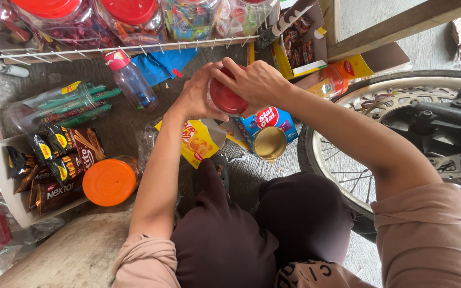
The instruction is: The person sits on the floor and wipes the lids and bodies of several plastic and metal containers with a white cloth. They then wipe individual snack packets and place them back into a cardboard box.
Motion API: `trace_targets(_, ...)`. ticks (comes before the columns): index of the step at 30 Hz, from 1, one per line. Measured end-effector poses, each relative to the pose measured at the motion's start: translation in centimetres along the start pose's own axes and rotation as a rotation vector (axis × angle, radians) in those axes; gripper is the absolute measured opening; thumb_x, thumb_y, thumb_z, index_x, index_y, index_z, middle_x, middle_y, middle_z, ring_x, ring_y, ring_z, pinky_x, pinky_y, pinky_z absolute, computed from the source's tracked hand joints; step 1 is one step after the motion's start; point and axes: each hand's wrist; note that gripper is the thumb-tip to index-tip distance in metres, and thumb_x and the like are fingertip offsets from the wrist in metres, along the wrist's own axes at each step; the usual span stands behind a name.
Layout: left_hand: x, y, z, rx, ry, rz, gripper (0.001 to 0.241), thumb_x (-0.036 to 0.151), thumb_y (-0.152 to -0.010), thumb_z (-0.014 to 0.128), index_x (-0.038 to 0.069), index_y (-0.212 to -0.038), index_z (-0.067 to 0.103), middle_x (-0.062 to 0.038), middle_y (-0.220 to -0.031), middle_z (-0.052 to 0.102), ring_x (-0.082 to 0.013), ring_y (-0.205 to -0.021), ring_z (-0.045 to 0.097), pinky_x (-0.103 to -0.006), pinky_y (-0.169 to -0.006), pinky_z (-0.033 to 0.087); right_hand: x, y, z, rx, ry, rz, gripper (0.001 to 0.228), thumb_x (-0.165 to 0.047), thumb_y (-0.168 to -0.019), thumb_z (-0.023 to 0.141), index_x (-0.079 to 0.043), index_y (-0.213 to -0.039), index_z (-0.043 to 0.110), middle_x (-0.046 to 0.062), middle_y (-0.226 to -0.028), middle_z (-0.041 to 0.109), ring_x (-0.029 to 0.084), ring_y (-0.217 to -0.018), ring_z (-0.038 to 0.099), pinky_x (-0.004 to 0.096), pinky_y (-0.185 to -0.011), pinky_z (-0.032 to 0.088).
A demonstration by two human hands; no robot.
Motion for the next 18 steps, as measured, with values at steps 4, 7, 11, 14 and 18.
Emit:
trace_targets(4, 0.4, -0.2, -0.2, -0.006, 0.003, 0.004, 0.140, 0.045, -0.041, 0.103, 0.017, -0.157, 0.031, -0.014, -0.160, 0.041, -0.0353, -0.149, 0.041, -0.0492, -0.119, 0.038, 0.4, -0.1, -0.1, 0.030, -0.064, -0.026, 0.125, -0.061, -0.048, 0.095, -0.002, -0.142, 0.038, 0.019, -0.124, 0.052, 0.033, -0.064, 0.067, 0.043, -0.053, 0.055)
trace_targets(7, 0.7, -0.2, -0.2, 0.012, -0.004, 0.020, 0.140, 0.042, -0.041, 0.103, 0.015, -0.157, 0.030, -0.016, -0.159, 0.040, -0.0364, -0.148, 0.041, -0.0489, -0.117, 0.038, 0.8, -0.3, -0.2, 0.044, -0.129, -0.056, 0.124, -0.059, -0.047, 0.095, -0.004, -0.142, 0.039, 0.019, -0.125, 0.051, 0.036, -0.064, 0.067, 0.046, -0.055, 0.055)
trace_targets(11, 1.0, -0.2, -0.3, 0.032, -0.034, 0.082, 0.139, 0.041, -0.041, 0.103, 0.016, -0.157, 0.031, -0.014, -0.158, 0.043, -0.0352, -0.149, 0.041, -0.0470, -0.120, 0.039, 0.7, 0.1, 0.3, 0.033, -0.172, -0.001, 0.124, -0.056, -0.049, 0.095, -0.007, -0.146, 0.037, 0.019, -0.130, 0.049, 0.038, -0.064, 0.068, 0.047, -0.056, 0.056)
trace_targets(14, 1.2, -0.3, -0.4, -0.011, 0.003, -0.004, 0.136, 0.041, -0.041, 0.101, 0.018, -0.157, 0.031, -0.012, -0.159, 0.044, -0.0316, -0.149, 0.043, -0.0461, -0.119, 0.040, 1.4, 0.6, 1.6, 0.090, -0.274, 0.007, 0.118, -0.057, -0.053, 0.094, -0.008, -0.147, 0.041, 0.021, -0.130, 0.051, 0.040, -0.068, 0.069, 0.048, -0.060, 0.057)
trace_targets(18, 1.7, -0.3, -0.6, -0.028, -0.011, -0.020, 0.140, 0.040, -0.040, 0.103, 0.017, -0.158, 0.030, -0.015, -0.160, 0.039, -0.0346, -0.152, 0.034, -0.0506, -0.120, 0.035, 5.2, 0.8, 4.0, 0.380, -0.491, 0.136, 0.076, -0.055, -0.080, 0.086, -0.013, -0.138, 0.059, 0.011, -0.124, 0.067, 0.034, -0.100, 0.074, 0.043, -0.081, 0.060)
Point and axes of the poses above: each hand's wrist, its own y-axis away from the middle knuckle, its own z-axis out of the palm, x = y × z
